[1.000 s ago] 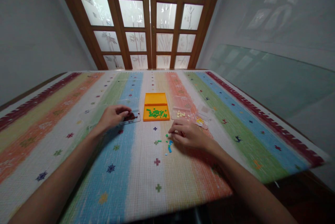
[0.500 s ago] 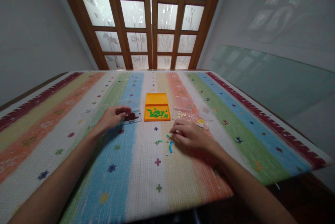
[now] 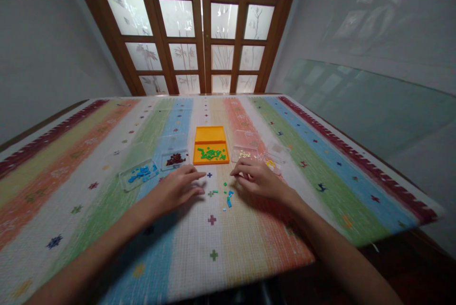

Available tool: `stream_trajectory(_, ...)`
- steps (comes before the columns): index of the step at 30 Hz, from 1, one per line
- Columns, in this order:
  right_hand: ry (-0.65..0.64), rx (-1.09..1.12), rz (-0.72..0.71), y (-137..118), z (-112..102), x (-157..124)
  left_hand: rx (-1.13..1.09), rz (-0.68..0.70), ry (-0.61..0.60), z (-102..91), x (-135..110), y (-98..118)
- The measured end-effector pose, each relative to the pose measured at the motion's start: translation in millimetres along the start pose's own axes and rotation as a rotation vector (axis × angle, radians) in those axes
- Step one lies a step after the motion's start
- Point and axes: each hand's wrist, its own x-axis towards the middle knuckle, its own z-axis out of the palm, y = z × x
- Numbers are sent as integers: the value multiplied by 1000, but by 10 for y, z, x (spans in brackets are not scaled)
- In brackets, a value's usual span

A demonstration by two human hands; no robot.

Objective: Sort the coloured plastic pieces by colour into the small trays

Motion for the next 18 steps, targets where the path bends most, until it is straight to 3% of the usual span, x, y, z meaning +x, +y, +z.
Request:
stream_trajectory(6, 25, -6, -36, -12, -9, 10, 54, 84, -44, 377, 116, 75)
stream_trajectory(18, 49, -7, -59, -13, 2, 9, -119, -7, 25, 606, 272, 329)
